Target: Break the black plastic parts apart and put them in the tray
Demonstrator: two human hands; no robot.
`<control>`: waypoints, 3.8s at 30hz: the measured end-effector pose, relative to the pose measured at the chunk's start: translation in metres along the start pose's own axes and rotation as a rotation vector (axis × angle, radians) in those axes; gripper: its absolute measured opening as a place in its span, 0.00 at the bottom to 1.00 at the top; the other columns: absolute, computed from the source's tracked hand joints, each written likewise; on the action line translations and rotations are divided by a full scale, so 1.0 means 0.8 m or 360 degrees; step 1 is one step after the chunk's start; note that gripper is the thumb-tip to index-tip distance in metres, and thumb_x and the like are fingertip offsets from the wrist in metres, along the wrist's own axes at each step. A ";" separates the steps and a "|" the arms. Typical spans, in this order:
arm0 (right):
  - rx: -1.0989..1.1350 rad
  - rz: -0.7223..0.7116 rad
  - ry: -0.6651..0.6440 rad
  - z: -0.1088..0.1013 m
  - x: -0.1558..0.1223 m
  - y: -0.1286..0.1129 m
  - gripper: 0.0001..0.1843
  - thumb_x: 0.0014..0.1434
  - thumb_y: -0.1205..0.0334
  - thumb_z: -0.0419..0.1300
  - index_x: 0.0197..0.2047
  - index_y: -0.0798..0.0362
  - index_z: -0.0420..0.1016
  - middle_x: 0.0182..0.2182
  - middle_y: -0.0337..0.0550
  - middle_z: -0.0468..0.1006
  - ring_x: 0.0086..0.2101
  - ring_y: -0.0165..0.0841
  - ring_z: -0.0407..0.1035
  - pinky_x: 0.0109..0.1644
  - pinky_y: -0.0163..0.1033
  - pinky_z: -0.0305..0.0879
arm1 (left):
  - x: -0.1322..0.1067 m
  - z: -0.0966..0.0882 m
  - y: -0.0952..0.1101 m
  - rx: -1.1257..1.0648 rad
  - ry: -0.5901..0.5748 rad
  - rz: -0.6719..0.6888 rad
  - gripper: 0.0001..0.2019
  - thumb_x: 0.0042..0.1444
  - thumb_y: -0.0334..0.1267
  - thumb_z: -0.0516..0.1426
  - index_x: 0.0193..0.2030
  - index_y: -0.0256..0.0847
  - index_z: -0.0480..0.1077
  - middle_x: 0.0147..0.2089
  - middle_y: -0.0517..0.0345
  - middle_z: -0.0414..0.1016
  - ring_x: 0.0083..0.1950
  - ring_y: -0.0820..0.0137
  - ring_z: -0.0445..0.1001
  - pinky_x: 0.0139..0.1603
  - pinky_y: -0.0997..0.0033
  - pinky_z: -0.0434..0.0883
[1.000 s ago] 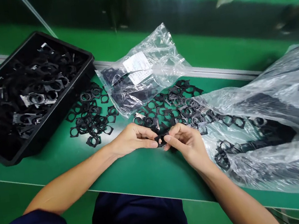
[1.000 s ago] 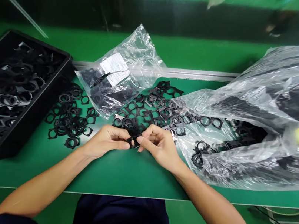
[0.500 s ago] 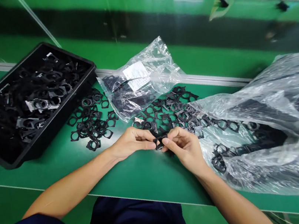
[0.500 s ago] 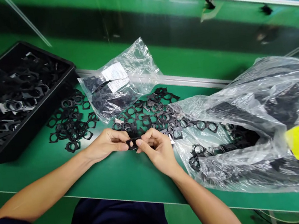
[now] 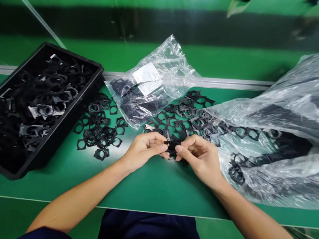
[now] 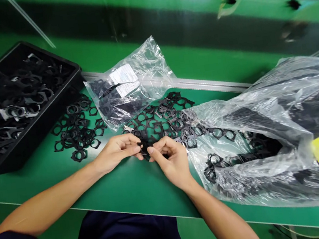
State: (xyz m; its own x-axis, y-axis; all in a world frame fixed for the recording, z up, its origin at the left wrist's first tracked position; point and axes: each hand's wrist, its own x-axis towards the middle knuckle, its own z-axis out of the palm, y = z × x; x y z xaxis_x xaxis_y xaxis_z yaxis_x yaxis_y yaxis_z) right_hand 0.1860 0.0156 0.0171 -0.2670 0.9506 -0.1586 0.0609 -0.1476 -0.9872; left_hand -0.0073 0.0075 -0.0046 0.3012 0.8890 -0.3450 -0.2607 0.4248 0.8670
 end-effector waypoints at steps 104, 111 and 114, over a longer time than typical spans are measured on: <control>-0.0036 0.0015 -0.0202 -0.004 0.003 -0.001 0.15 0.59 0.50 0.69 0.27 0.51 0.81 0.26 0.40 0.78 0.25 0.30 0.73 0.29 0.35 0.68 | -0.001 -0.004 -0.003 -0.0085 0.0006 -0.0020 0.19 0.48 0.48 0.72 0.39 0.35 0.81 0.35 0.53 0.82 0.34 0.69 0.80 0.40 0.70 0.77; -0.0091 -0.0030 -0.0179 -0.004 0.002 0.001 0.12 0.59 0.55 0.69 0.28 0.51 0.83 0.24 0.40 0.78 0.24 0.30 0.71 0.28 0.35 0.67 | -0.001 -0.007 0.007 -0.0023 -0.0098 0.0083 0.12 0.44 0.43 0.74 0.31 0.37 0.83 0.34 0.53 0.82 0.33 0.73 0.76 0.34 0.75 0.71; -0.0055 -0.0027 -0.0196 -0.004 0.003 0.000 0.11 0.59 0.57 0.69 0.27 0.52 0.83 0.23 0.40 0.78 0.23 0.29 0.71 0.27 0.34 0.65 | -0.001 -0.007 0.008 0.0010 -0.0064 0.0109 0.12 0.43 0.42 0.74 0.30 0.37 0.83 0.33 0.53 0.81 0.33 0.73 0.75 0.33 0.75 0.71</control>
State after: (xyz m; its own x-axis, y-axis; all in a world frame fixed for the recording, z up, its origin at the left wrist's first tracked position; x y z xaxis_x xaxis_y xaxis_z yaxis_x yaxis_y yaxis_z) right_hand 0.1887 0.0192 0.0169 -0.3841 0.9118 -0.1451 0.0881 -0.1203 -0.9888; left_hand -0.0145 0.0106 -0.0010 0.3195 0.9082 -0.2704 -0.2763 0.3623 0.8902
